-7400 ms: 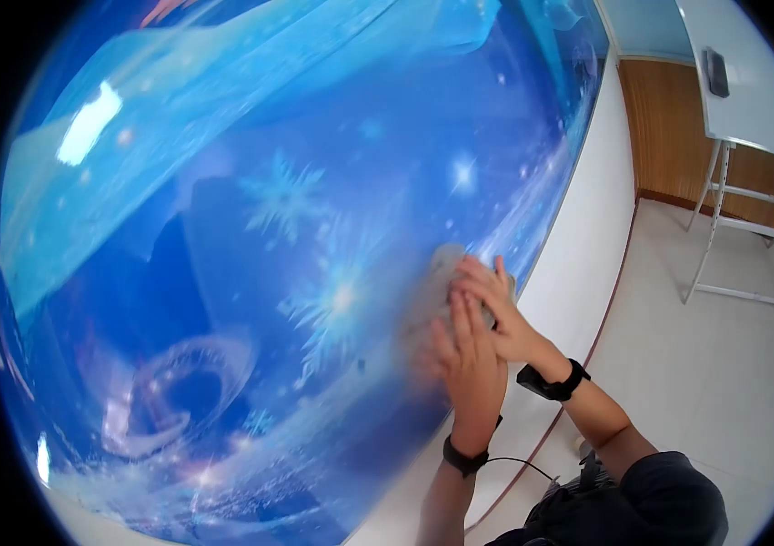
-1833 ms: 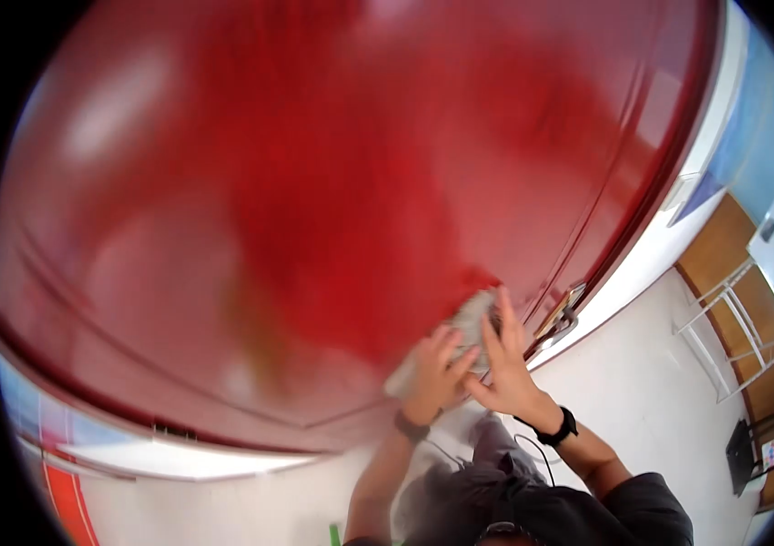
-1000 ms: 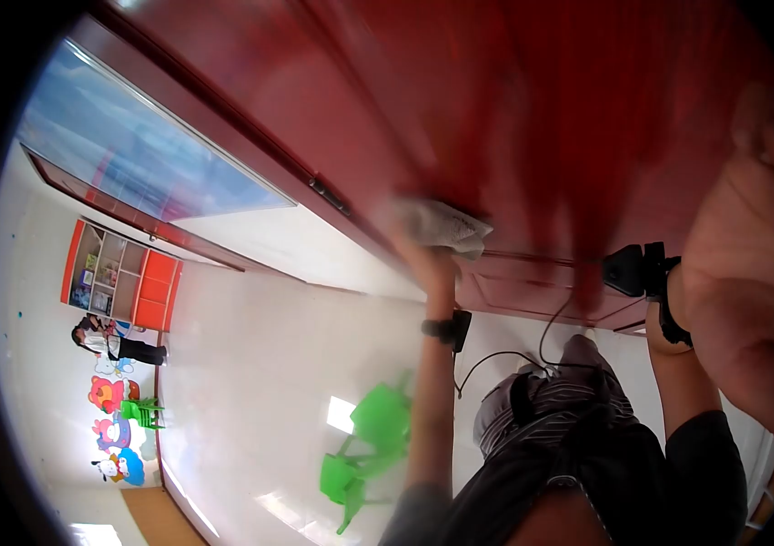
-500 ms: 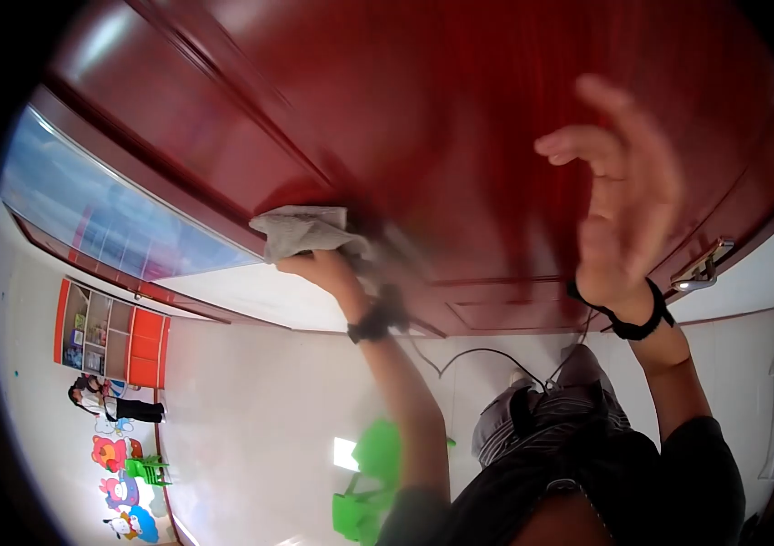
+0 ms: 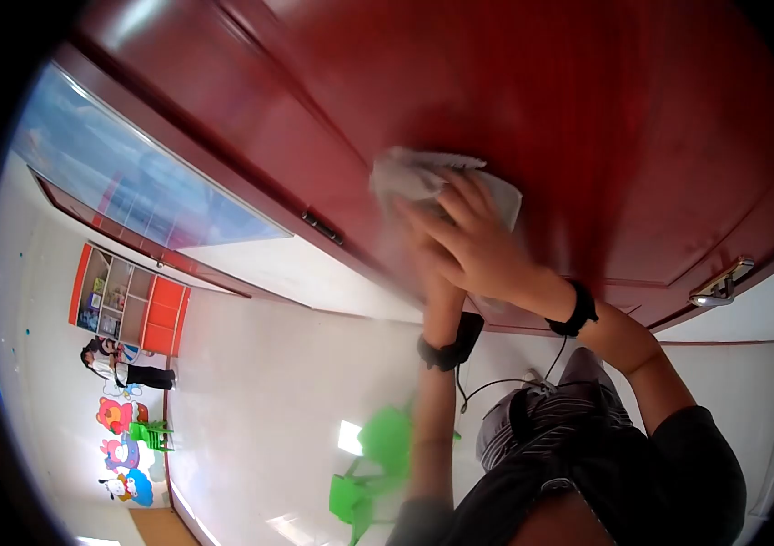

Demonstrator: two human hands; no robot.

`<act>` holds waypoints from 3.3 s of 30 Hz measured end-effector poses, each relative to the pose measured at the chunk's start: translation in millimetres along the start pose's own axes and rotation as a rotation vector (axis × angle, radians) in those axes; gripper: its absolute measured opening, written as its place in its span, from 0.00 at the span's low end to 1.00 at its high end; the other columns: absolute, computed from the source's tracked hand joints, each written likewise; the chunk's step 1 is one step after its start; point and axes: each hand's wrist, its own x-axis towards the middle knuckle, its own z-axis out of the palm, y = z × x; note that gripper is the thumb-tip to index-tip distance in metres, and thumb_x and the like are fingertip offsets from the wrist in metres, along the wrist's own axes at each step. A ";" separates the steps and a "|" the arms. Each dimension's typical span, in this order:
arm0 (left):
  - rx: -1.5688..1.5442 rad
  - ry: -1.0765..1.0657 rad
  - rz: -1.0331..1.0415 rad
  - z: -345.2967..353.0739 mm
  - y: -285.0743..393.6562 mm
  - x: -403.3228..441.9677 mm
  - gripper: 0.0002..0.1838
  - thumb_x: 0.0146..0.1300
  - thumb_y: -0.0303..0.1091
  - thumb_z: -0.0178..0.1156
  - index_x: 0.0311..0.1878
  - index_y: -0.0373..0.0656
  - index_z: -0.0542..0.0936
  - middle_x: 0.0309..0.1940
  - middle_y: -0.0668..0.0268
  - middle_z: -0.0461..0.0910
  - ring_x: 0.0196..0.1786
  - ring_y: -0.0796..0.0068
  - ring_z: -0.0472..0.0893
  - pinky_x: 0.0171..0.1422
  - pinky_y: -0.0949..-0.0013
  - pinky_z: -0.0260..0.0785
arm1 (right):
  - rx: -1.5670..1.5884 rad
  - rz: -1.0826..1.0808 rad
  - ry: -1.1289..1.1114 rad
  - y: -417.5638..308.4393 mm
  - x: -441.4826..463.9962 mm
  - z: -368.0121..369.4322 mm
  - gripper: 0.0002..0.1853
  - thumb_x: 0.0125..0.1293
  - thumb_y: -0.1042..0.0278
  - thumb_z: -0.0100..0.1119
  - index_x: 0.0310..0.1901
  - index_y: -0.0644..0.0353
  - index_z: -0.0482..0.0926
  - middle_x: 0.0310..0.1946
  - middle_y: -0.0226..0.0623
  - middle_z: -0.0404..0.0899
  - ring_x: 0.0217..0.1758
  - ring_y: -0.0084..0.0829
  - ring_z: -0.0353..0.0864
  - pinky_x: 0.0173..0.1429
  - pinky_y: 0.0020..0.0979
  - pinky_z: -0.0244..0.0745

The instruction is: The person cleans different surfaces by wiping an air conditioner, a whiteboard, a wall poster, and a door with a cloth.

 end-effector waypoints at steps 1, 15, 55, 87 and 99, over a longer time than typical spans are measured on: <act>-0.018 -0.032 0.013 4.9 7.3 6.9 0.26 0.56 0.33 0.53 0.56 0.31 0.60 0.48 0.47 0.67 0.49 0.58 0.71 0.54 0.63 0.62 | -0.023 -0.004 0.105 0.4 6.9 -12.0 0.29 0.47 0.68 0.59 0.56 0.52 0.69 0.53 0.45 0.63 0.59 0.47 0.59 0.62 0.50 0.51; 0.079 -0.214 0.611 218.6 89.8 -38.8 0.19 0.59 0.31 0.49 0.53 0.37 0.70 0.56 0.49 0.61 0.49 0.53 0.67 0.52 0.58 0.59 | -0.584 0.452 0.520 65.0 -94.6 -221.5 0.31 0.52 0.71 0.56 0.60 0.65 0.61 0.58 0.48 0.61 0.64 0.45 0.57 0.65 0.39 0.51; 0.336 0.462 -0.272 -35.6 -183.7 -64.8 0.26 0.60 0.31 0.53 0.59 0.31 0.61 0.59 0.48 0.60 0.57 0.54 0.65 0.58 0.61 0.59 | 0.070 -0.094 -0.257 -3.5 38.5 191.1 0.37 0.52 0.75 0.51 0.65 0.57 0.50 0.63 0.52 0.55 0.43 0.47 0.73 0.50 0.38 0.66; -0.214 -0.226 -0.349 131.4 -118.7 -197.7 0.24 0.55 0.31 0.56 0.54 0.31 0.63 0.45 0.47 0.70 0.46 0.52 0.71 0.50 0.60 0.63 | -0.430 0.228 -0.725 58.6 -131.6 -33.4 0.22 0.57 0.59 0.51 0.56 0.49 0.69 0.63 0.24 0.62 0.25 0.25 0.72 0.35 0.27 0.64; -0.344 -0.724 -0.025 225.0 33.9 -199.2 0.20 0.53 0.27 0.59 0.49 0.32 0.68 0.40 0.52 0.73 0.44 0.63 0.75 0.48 0.64 0.66 | -0.614 0.587 0.274 32.2 -197.6 -220.1 0.15 0.50 0.68 0.54 0.42 0.58 0.74 0.46 0.39 0.73 0.49 0.39 0.72 0.48 0.36 0.69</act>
